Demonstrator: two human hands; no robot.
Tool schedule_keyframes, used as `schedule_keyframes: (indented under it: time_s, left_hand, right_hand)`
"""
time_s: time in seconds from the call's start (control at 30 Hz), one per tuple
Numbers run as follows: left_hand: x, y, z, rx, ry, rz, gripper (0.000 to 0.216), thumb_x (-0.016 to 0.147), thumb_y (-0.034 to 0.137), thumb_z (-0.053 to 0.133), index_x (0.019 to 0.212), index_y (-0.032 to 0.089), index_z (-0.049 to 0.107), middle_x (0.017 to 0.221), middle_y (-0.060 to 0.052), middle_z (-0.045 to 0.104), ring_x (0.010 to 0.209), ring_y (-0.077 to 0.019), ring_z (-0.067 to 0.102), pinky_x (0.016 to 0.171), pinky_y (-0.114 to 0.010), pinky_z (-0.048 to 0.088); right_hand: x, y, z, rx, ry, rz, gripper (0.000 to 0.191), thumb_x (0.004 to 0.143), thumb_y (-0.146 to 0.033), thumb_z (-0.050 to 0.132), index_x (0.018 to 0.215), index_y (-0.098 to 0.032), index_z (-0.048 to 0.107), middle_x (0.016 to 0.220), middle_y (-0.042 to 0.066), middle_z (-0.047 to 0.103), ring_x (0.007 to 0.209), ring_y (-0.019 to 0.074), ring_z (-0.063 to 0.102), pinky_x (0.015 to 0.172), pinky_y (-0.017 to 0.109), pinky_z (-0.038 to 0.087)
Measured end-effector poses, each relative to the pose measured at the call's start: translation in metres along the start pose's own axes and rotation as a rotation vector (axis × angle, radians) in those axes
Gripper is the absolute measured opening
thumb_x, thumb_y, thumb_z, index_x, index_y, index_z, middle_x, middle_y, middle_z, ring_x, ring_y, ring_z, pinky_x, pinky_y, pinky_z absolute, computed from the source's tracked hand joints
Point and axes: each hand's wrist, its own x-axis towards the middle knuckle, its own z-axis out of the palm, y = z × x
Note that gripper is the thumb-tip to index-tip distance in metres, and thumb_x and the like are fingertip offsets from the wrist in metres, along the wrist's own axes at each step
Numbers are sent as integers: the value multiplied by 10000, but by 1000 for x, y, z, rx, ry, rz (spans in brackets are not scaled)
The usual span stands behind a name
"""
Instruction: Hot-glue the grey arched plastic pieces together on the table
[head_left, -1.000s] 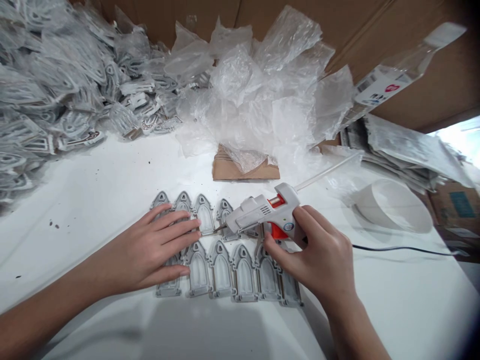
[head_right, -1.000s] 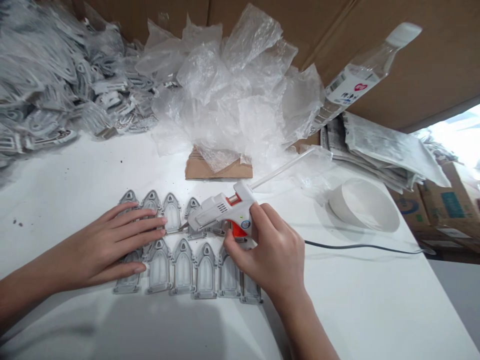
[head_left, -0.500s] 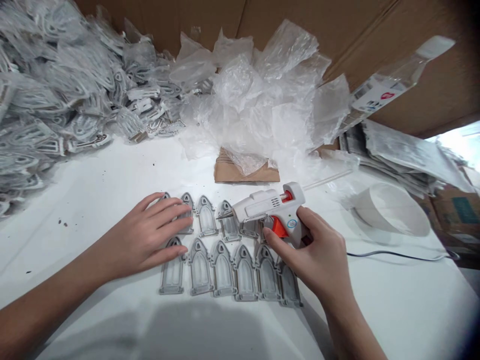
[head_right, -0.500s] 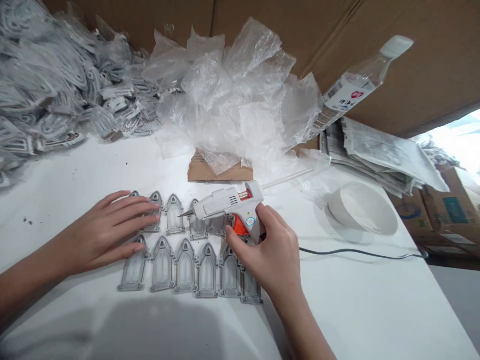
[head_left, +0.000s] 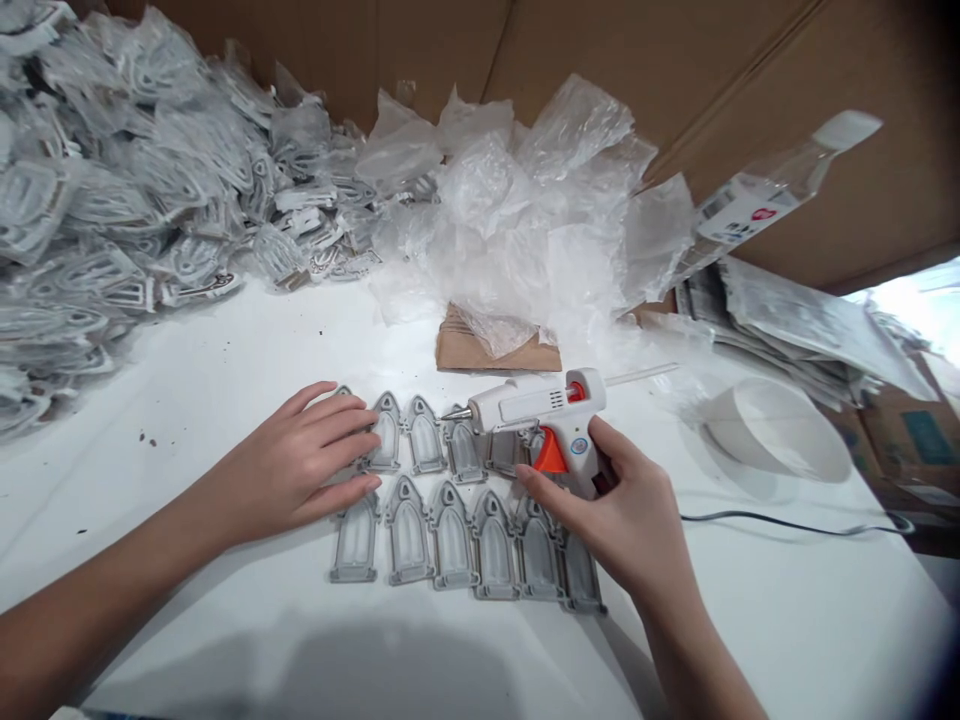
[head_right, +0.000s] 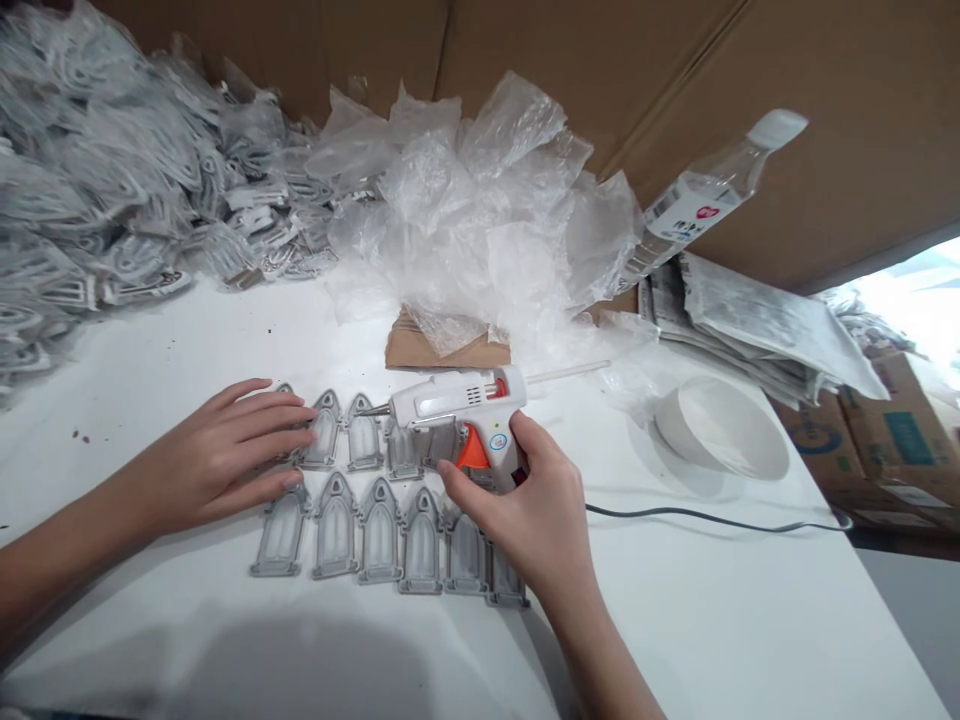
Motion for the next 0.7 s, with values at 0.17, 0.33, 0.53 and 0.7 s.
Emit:
schedule_keyframes:
  time_s: [0.17,0.33,0.53,0.7]
  left_hand:
    - [1,5,2,-7,-7,32,282,1032,351,482,1155,149,636,1217,-122,674,1174,-264,596,1080,-456,338]
    - [1,7,1,-17,-2,29,281,1031,358,485,1142,157,647,1207,-124,677,1159,-262,599,1069,-469,351]
    - [3,7,-3,-22,16,4,258,1014,339,519,1099,153,677,1161,-129,678,1123,-285,598,1018,-480,390]
    - [3,9,-2,-29,-12,22,288,1023,345,495,1125,137,667,1189,-108,685,1146,-299,584,1036,-480,364]
  right_hand:
    - [1,-4,3,-57,15,-51,486,659,-521,753,680,-241,356,580,-71,378,525,101,349,482,248,311]
    - [2,-19,6,-176,48,-138,435,685,-459,719,686,-244,340,601,-65,405,518,100,348,497,249,325]
    - [-2,-30,16,-333,138,-229,435,716,-438,684,707,-246,295,670,-47,451,515,98,359,476,242,306]
    - [-3,-30,20,-375,151,-254,420,745,-428,671,716,-246,294,711,-32,492,525,101,383,487,249,321]
